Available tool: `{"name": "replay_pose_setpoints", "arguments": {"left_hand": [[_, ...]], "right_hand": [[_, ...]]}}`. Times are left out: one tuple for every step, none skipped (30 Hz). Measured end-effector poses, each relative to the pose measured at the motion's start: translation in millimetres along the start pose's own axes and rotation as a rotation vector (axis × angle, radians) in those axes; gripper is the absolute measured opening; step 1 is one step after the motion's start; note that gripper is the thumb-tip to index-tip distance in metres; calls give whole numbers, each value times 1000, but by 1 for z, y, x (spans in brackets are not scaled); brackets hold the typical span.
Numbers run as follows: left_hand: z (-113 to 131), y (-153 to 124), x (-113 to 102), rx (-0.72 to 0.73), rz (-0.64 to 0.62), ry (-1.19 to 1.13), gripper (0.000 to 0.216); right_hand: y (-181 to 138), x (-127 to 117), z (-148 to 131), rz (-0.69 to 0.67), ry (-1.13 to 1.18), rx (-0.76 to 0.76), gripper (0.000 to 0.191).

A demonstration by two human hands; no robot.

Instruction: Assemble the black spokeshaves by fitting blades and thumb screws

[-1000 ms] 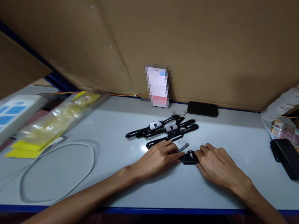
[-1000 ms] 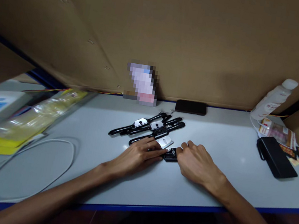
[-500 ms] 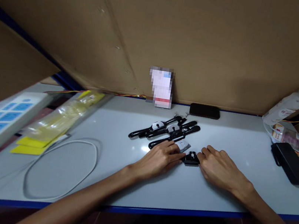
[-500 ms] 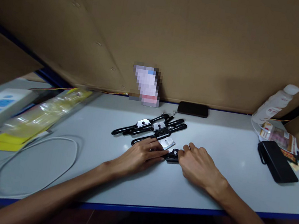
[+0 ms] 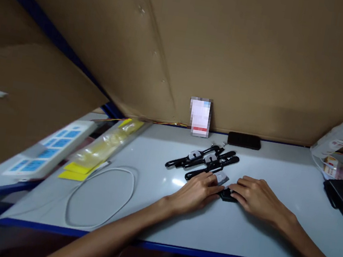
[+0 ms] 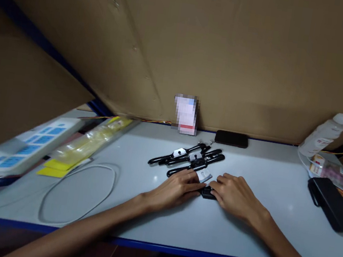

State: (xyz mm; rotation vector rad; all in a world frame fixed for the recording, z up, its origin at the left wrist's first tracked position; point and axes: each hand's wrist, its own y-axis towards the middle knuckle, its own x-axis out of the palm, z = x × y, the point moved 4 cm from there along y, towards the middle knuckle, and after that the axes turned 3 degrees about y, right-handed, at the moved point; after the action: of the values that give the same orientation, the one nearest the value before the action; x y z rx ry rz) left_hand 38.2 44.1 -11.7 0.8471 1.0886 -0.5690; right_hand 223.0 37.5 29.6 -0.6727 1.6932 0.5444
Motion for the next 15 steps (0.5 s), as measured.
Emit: {"name": "replay_pose_setpoints", "arguments": {"left_hand": [[0,0,0,-3,-5,-8,25],[-1,0,1,-7,-9,-12,25],[-2,0,2,-10,-12,-15,25],[-2,0,2,-11,-14,-19,25],[-3,0,2,-12,-12,-24,25],[-3,0,2,-11,-8,-30,25],[-3,0,2,-12,-2,-36,25],[-3,0,2,-11,4,-43,25],[-3,0,1,-10,9,-47,26],[-3,0,1,-10,11,-48,26],[-4,0,1,-9,9,-45,26],[-4,0,1,-8,5,-41,25],[-4,0,1,-9,1,-37,25],[-4,0,1,-8,-2,-35,25],[-3,0,1,-8,-2,-35,25]], "right_hand": [[2,3,1,21,-15,2,20],[3,6,2,43,-30,8,23],[5,8,2,62,-40,15,24],[6,10,1,75,-39,20,25],[6,10,0,83,-22,20,25],[7,11,-1,84,12,12,26],[7,10,-2,82,61,0,26],[7,9,-3,81,114,-11,26],[6,7,-4,80,158,-18,25],[6,5,-3,82,180,-13,24],[5,4,-2,82,175,3,23],[5,2,-1,82,148,29,22],[4,0,1,78,114,55,21],[4,-1,1,69,86,71,20],[3,-2,1,54,72,73,20]]}}
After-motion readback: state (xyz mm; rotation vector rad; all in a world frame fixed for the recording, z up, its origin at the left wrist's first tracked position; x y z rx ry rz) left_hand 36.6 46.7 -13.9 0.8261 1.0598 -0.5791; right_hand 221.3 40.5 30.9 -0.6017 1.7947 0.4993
